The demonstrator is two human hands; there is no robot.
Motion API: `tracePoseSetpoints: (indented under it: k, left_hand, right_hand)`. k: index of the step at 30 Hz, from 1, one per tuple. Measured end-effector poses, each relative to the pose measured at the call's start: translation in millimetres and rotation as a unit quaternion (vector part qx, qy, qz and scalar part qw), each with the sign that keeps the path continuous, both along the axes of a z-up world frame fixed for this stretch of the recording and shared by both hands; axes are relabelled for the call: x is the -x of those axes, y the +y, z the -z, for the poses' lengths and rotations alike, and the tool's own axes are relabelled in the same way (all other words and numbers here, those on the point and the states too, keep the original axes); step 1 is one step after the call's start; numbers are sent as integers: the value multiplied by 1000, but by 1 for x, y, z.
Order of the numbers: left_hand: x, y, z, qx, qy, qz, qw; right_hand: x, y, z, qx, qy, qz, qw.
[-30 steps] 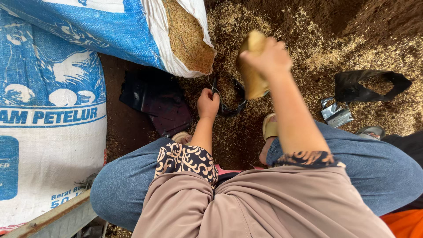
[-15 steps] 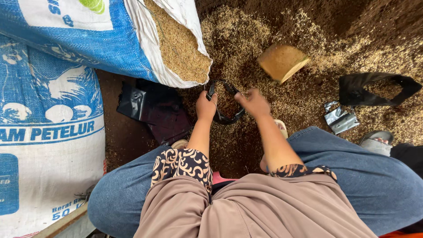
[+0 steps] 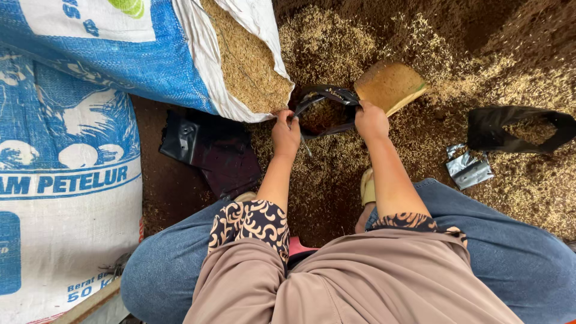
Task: The person scoops grain from a large sack using a scoop and pours it into small black plastic bags. They then fold and seal the bags by hand. The process is repeated multiple times.
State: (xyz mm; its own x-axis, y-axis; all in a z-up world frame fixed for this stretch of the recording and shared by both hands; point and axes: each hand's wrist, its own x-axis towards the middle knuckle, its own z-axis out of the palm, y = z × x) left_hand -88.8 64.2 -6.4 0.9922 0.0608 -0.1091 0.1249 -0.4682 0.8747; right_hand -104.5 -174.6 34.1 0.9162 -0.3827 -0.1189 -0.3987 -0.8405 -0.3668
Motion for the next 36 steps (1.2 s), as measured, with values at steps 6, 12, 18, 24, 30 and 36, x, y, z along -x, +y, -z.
tracePoseSetpoints:
  k: [6,12,18,24,30,36]
  left_hand:
    - [-3,-9,-4,56,-76,2,996]
    - [1,-25,-13,61,12,42,997]
    - [6,-37,-5,102,-17,26,994]
    - [10,-71,-12,145,8,-1,989]
    - [23,-103,-27,129,-41,70,988]
    - [36,-117,-28,143,-125,136,972]
  right_hand:
    - [-8,-15,-20,-164,-34,115,979]
    - [-19,-1,-9,159,-192,-77,965]
    - [-61,2,-5,15,-9,-188,982]
    - [-40,-18,5,-94,-225,-67,968]
    - [-25,-39,88,-287,69,-85,952]
    - [-34,-42,128,-371,153,-37,915]
